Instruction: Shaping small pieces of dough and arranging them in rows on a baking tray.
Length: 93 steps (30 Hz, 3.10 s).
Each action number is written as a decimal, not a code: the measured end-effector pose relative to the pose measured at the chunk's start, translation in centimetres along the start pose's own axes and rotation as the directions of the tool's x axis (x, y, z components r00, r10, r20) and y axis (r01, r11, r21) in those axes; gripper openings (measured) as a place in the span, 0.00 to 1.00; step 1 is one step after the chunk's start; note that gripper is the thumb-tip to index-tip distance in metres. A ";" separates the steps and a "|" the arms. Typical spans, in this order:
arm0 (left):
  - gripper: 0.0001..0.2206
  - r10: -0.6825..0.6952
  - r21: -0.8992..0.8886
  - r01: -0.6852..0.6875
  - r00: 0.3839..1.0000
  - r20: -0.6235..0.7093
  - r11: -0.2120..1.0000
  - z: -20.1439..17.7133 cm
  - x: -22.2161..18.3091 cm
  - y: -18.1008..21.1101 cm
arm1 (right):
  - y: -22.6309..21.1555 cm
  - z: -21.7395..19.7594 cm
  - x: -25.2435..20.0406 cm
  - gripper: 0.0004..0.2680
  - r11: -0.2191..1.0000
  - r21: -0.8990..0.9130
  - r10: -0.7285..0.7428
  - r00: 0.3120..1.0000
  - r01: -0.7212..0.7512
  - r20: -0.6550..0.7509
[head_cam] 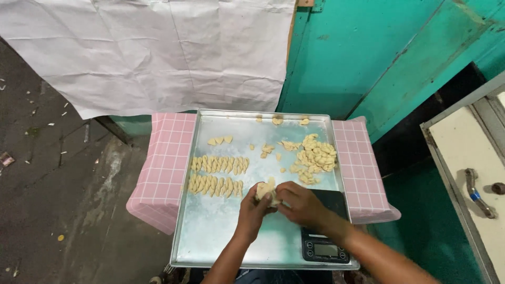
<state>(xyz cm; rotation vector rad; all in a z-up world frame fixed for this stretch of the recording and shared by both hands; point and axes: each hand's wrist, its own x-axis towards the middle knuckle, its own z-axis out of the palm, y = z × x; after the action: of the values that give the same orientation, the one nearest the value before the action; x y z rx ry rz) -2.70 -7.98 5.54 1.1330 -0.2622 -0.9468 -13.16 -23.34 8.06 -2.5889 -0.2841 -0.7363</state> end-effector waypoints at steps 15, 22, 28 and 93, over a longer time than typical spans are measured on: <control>0.10 0.198 0.282 -0.232 0.970 0.142 0.931 -2.5 -1.0 -2.4 | -2.2 0.4 -1.6 0.11 0.405 0.583 0.680 0.658 -0.704 0.323; 0.16 0.179 0.148 -0.186 0.982 0.060 0.971 -1.0 -0.2 -2.7 | -1.6 0.5 -2.1 0.04 0.468 0.656 0.680 0.715 -0.592 0.160; 0.12 0.296 0.069 -0.298 0.955 0.037 0.952 -1.8 0.5 -3.0 | 0.1 1.6 -4.1 0.11 0.526 0.618 0.662 0.737 -0.584 0.133; 0.14 0.273 0.106 -0.270 0.962 -0.009 0.957 0.5 -0.9 -2.7 | -2.1 -1.9 -1.1 0.01 0.478 0.388 0.754 0.595 -0.788 0.280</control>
<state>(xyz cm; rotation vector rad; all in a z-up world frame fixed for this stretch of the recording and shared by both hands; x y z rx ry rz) -4.91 -7.95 3.69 1.1685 -0.4410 -0.6818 -15.57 -22.44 9.60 -1.9216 0.6174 -0.1750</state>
